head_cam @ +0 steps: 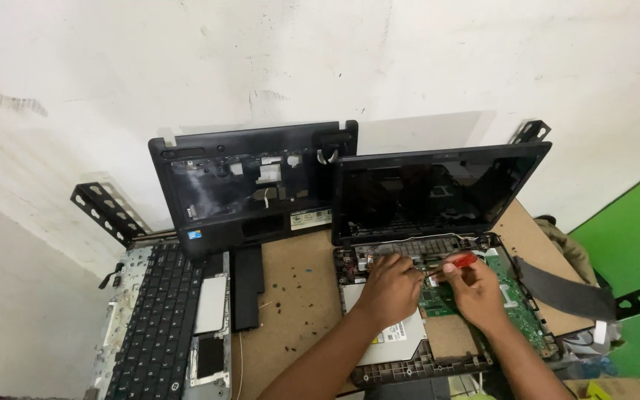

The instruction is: Removing internal screws and disconnecting ribbon cables from a laptop motherboard during disassembly.

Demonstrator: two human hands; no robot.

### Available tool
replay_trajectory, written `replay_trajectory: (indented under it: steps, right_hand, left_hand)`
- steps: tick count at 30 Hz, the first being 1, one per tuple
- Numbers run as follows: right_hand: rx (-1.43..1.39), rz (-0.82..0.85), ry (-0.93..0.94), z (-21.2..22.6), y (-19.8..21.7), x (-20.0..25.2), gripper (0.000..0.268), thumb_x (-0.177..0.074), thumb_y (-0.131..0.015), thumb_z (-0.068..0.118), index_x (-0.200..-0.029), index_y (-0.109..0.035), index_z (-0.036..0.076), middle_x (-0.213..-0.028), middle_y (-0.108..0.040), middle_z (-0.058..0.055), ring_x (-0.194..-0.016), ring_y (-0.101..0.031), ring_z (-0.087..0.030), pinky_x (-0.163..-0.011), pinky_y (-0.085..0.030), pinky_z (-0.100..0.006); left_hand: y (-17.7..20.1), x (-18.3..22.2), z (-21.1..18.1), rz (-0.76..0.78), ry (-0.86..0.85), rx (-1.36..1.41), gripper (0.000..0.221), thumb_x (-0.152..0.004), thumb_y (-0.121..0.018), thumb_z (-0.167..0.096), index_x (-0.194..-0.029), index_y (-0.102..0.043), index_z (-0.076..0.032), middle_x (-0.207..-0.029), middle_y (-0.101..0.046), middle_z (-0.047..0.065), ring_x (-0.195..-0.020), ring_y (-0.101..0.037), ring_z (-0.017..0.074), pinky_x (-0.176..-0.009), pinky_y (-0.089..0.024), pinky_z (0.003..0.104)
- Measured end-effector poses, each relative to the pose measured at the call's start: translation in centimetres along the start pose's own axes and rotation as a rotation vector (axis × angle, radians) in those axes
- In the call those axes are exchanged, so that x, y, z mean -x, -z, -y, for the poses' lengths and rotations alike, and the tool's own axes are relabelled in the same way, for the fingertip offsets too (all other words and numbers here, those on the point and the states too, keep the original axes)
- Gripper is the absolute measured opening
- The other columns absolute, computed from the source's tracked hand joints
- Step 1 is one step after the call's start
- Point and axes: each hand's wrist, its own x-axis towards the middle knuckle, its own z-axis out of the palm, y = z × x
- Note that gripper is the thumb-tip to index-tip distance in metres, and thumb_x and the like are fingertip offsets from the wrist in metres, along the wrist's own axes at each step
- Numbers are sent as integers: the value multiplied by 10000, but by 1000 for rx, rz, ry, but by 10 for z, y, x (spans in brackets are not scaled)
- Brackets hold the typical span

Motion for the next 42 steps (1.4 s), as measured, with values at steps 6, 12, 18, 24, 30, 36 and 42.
replay_trajectory:
  steps: [6, 12, 18, 24, 30, 36, 42]
  right_hand:
    - [-114, 8, 9, -5, -1, 1, 144, -888, -584, 148, -923, -627, 15, -802, -670, -108, -681, -671, -205, -651, -598, -316]
    - [98, -53, -48, -13, 3, 4, 224, -894, -593, 261, -915, -656, 47, -808, -647, -45, -739, -583, -149, -677, -475, -285]
    - [-120, 4, -8, 8, -1, 2, 218, -918, -533, 216, -943, -583, 5, -787, -663, -146, -667, -688, -245, -617, -631, -342]
    - [-151, -41, -84, -5, -1, 4, 223, -910, -556, 203, -947, -580, -16, -794, -645, -155, -688, -670, -256, -644, -626, -368]
    - [-87, 12, 51, 6, -2, 1, 132, -892, -584, 134, -900, -611, 5, -761, -665, -112, -650, -674, -200, -629, -612, -306]
    - [55, -14, 46, 3, 1, 5, 233, -880, -598, 267, -850, -659, 44, -769, -683, -67, -685, -655, -172, -648, -546, -299]
    - [89, 69, 231, 8, -1, 2, 118, -844, -631, 167, -862, -683, 62, -792, -696, -60, -708, -653, -159, -669, -527, -284]
  left_hand:
    - [2, 0, -1, 57, 42, -1, 210, -865, -580, -152, -991, -686, -22, -905, -590, 103, -942, -502, 288, -847, -380, 430]
    - [3, 0, -2, 47, 43, 17, 238, -876, -552, -154, -1018, -685, -18, -871, -570, 102, -910, -493, 284, -810, -383, 430]
    - [6, 1, -3, 46, 40, 20, 259, -873, -540, -156, -1036, -689, -20, -887, -590, 103, -920, -500, 283, -829, -386, 432]
    - [4, 0, -3, 104, 76, 1, 284, -879, -534, -187, -1060, -693, -35, -966, -604, 110, -988, -496, 295, -884, -372, 450]
    - [6, 0, -4, 82, 46, -8, 275, -873, -523, -176, -1005, -695, -7, -937, -581, 130, -983, -478, 306, -866, -364, 448]
    - [6, 0, -3, 99, 55, 0, 285, -870, -516, -172, -1025, -695, -14, -983, -581, 146, -986, -476, 307, -863, -368, 464]
    - [2, 2, -1, -40, 4, 31, 181, -843, -581, -136, -895, -705, -15, -844, -561, 100, -909, -484, 279, -813, -393, 429]
